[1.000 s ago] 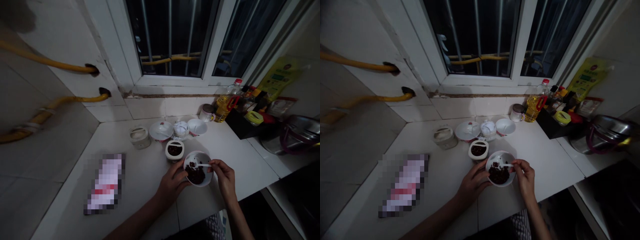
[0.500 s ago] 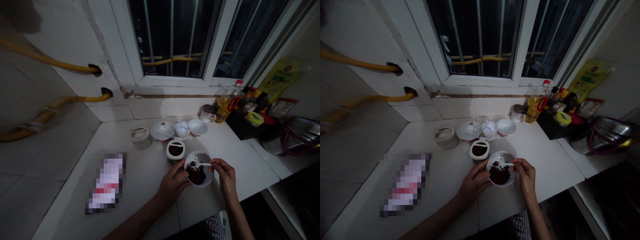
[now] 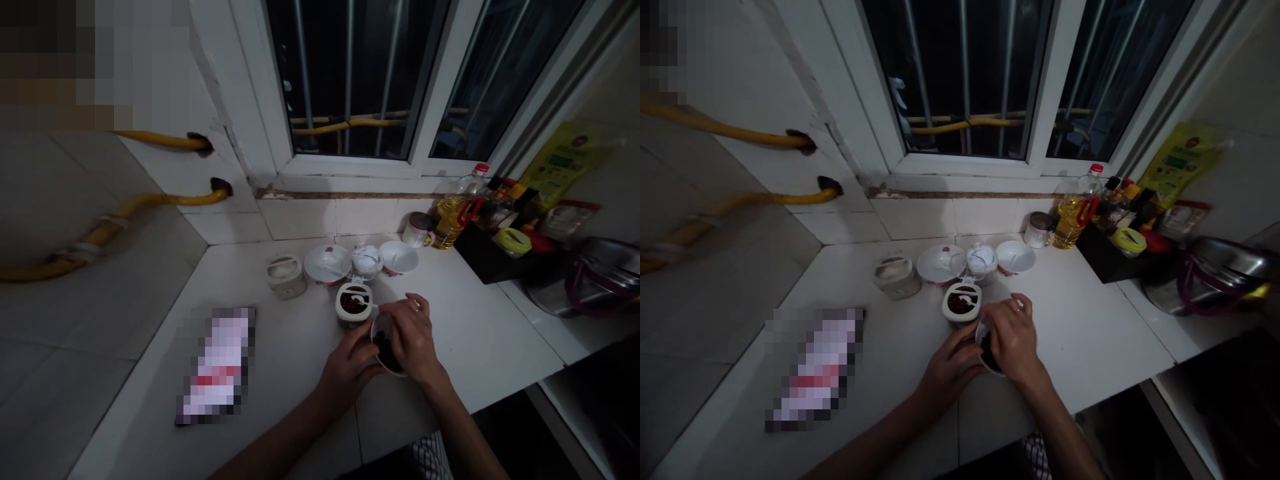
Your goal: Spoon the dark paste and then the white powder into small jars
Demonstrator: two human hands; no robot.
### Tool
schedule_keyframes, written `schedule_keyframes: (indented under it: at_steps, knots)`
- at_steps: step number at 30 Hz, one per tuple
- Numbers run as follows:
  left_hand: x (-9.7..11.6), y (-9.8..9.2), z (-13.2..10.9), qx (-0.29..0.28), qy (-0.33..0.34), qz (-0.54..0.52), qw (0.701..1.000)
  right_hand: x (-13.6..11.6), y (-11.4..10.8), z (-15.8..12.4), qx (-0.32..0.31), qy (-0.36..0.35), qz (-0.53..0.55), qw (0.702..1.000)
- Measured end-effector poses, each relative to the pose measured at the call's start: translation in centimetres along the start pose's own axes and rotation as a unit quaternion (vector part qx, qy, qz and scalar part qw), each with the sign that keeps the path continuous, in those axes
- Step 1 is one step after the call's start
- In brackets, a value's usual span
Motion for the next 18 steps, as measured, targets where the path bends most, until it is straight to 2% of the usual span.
schedule_keyframes:
  at_steps: [2, 7, 10, 13, 18]
  knots:
    - [0.0, 0.0, 0.0, 0.001, 0.004, 0.000, 1.000, -0.1, -0.3, -0.1, -0.008, -0.033, -0.028, 0.999]
    - [0.1, -0.2, 0.1, -0.011, 0.001, -0.014, 1.000, 1.0, -3.3, -1.6, 0.065, 0.039, -0.031, 0.997]
    - [0.1, -0.2, 0.1, -0.011, 0.002, -0.016, 1.000, 2.2, -4.9, -3.1, -0.005, 0.086, -0.045, 0.995]
    - [0.1, -0.1, 0.0, -0.002, 0.016, -0.006, 1.000, 2.9, -5.6, -4.3, -0.065, 0.100, -0.063, 0.991]
    - [0.0, 0.0, -0.2, -0.002, 0.017, 0.009, 1.000, 2.2, -4.5, -4.8, -0.103, 0.133, -0.004, 0.986]
Point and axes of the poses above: each hand's wrist, its own z-axis towards the middle knuckle, its own y-axis out of the palm, x = y × z, the point moved 2 cm from there along z, towards the middle knuckle, and after that the axes turned 4 degrees about z, right-handed, at the moved point
